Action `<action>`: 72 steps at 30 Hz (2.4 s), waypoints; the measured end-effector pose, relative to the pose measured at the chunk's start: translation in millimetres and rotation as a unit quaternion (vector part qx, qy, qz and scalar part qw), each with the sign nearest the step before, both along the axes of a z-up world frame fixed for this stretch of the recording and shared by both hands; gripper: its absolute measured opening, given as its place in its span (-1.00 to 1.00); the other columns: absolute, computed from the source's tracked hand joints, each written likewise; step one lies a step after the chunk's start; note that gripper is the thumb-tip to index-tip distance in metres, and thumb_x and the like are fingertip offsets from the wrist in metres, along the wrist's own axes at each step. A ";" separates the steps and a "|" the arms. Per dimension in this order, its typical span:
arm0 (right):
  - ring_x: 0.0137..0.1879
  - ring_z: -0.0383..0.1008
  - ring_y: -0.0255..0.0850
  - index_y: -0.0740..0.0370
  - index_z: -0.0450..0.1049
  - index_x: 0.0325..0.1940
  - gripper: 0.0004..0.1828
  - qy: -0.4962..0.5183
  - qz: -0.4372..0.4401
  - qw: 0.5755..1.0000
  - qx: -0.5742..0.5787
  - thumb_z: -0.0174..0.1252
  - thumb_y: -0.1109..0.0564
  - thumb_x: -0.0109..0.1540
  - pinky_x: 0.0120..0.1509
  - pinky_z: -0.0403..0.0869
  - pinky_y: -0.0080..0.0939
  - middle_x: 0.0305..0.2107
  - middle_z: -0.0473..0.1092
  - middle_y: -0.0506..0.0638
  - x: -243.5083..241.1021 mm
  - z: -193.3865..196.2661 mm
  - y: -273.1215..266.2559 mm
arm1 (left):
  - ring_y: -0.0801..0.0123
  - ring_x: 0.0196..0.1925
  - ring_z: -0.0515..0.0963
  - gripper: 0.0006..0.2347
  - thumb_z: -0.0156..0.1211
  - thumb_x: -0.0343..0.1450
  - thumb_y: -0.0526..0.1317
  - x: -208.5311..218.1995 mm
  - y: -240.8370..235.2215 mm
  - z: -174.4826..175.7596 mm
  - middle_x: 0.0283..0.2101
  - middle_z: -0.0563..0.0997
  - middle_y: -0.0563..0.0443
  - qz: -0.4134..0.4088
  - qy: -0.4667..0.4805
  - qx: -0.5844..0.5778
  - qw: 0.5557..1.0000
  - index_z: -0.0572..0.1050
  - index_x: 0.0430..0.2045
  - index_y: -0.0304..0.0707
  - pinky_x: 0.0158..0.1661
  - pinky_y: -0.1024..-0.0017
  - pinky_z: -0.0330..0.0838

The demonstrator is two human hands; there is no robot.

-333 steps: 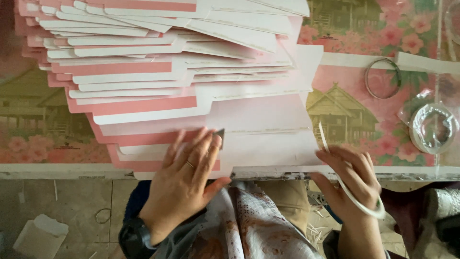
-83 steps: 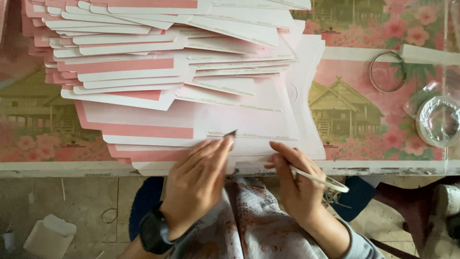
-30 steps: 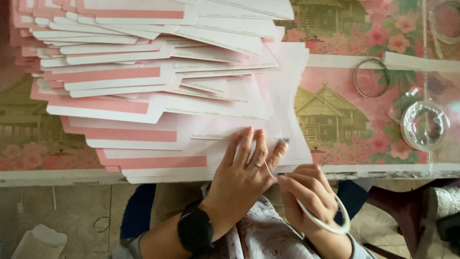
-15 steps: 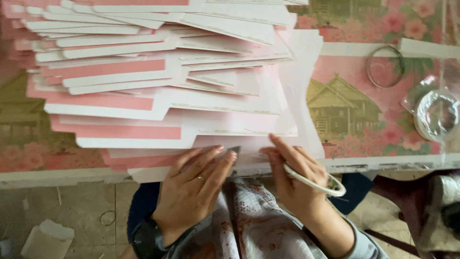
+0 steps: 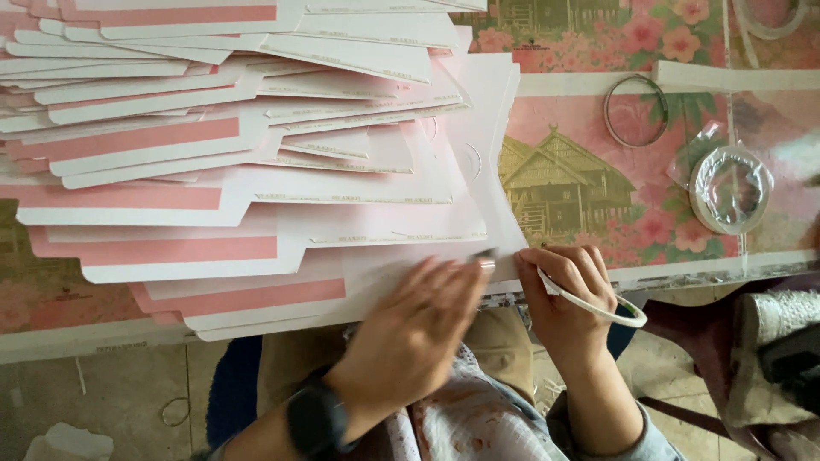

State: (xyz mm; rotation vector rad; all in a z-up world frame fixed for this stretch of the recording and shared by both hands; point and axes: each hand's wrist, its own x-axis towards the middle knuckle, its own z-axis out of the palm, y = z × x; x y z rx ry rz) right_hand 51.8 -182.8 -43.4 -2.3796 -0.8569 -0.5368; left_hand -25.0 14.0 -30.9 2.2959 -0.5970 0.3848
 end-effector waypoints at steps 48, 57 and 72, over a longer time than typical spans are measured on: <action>-0.34 0.52 -0.23 0.25 0.43 -0.01 -0.77 0.100 0.039 0.993 0.053 0.00 0.26 0.25 -0.19 0.45 -0.28 -0.33 0.52 -0.02 -35.9 30.1 59.3 | 0.25 0.15 0.50 -0.73 -0.23 0.46 -0.36 -38.4 59.4 -0.1 0.01 0.58 0.04 0.102 -0.068 0.118 0.985 0.35 0.01 -0.37 0.13 0.24 0.25; -0.19 0.45 -0.06 0.36 0.44 -0.19 -0.93 0.022 -0.062 0.995 0.081 0.14 0.35 0.24 -0.03 0.45 -0.16 -0.31 0.43 0.16 -11.4 -7.3 -0.7 | 0.24 0.13 0.52 -0.64 0.14 0.40 -0.37 -36.9 38.1 -12.5 0.04 0.54 -0.14 0.140 -0.038 0.074 0.987 0.26 0.08 -0.46 0.21 0.27 0.27; -0.24 0.38 -0.07 0.29 0.38 -0.31 -0.89 -0.045 -0.056 0.973 0.219 0.13 0.41 0.23 -0.09 0.37 -0.18 -0.40 0.36 0.13 2.8 -10.6 7.3 | 0.18 -0.02 0.61 -0.35 0.15 0.31 -0.59 14.8 27.4 22.1 0.00 0.58 -0.20 0.096 -0.038 0.159 0.982 0.07 0.28 -0.12 0.04 0.36 0.55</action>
